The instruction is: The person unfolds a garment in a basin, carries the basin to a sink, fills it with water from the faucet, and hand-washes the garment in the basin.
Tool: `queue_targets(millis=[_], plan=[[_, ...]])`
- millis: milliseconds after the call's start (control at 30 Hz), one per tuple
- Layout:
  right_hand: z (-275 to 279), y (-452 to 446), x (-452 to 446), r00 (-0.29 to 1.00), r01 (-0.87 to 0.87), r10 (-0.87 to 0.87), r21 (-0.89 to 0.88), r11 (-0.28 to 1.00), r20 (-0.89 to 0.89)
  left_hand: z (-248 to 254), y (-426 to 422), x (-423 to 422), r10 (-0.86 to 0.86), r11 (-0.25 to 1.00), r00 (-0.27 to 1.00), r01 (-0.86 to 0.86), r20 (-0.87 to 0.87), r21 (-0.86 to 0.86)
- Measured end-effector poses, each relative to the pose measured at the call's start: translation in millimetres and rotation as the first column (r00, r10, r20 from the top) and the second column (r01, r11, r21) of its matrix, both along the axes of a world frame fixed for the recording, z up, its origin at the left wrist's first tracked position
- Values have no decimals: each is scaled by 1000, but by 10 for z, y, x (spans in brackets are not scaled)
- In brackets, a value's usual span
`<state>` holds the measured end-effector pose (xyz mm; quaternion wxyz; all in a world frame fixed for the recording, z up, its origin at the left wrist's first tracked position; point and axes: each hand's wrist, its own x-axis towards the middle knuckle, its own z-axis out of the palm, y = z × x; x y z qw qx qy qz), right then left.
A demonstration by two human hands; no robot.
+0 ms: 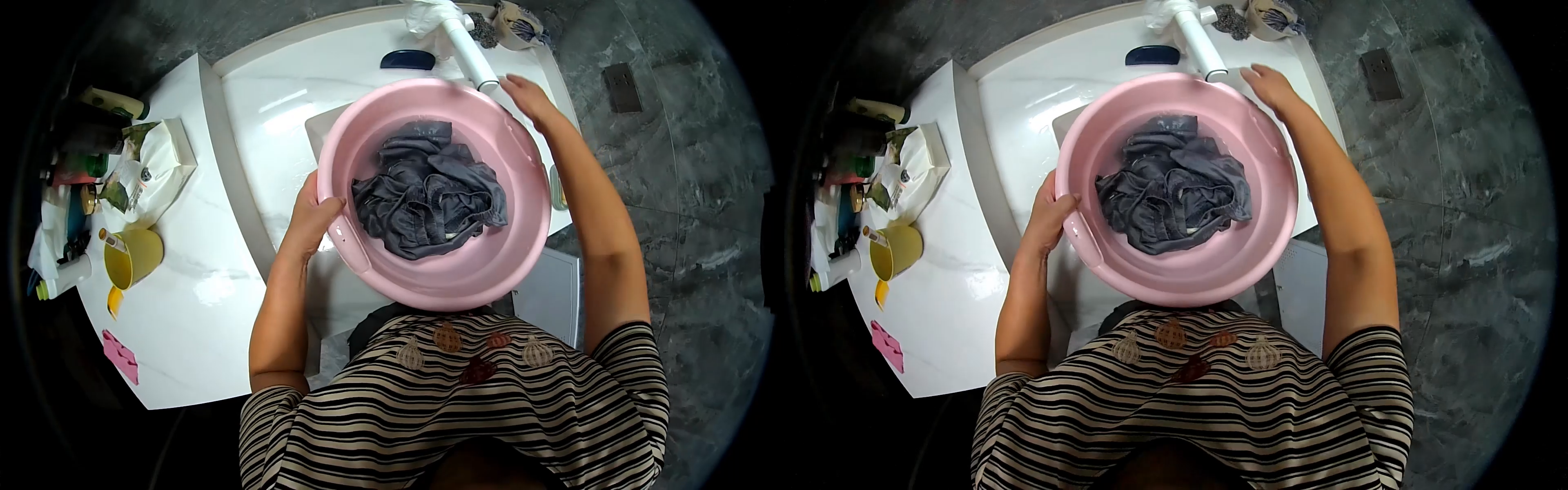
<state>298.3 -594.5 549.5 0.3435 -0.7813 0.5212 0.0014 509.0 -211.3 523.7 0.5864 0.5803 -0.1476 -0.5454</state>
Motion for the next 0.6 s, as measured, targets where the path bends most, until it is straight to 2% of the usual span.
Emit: queue_targets(millis=[233,300,333,367,400,533,600], plan=[[291,984,-1116,980,106,-109,-29,994,-167,66,34,-33,-27,997,994,35,106,-71],[153,1191,-1448,974,211,-217,101,972,61,51,40,-47,-30,996,991,41,131,-81],[147,1258,-1548,973,217,-224,102,971,61,54,44,-75,-37,996,991,48,132,-81],[104,1325,-1609,891,302,-383,312,901,242,75,42,-96,-36,997,992,43,122,-61],[97,1412,-1603,744,321,-551,522,791,378,118,8,-111,-38,998,992,43,119,-42],[176,1585,-1671,519,334,-702,640,692,488,170,18,-325,-28,999,985,31,172,-12],[164,1580,-1848,493,348,-733,666,659,468,199,23,-490,-41,999,981,45,189,-18]])
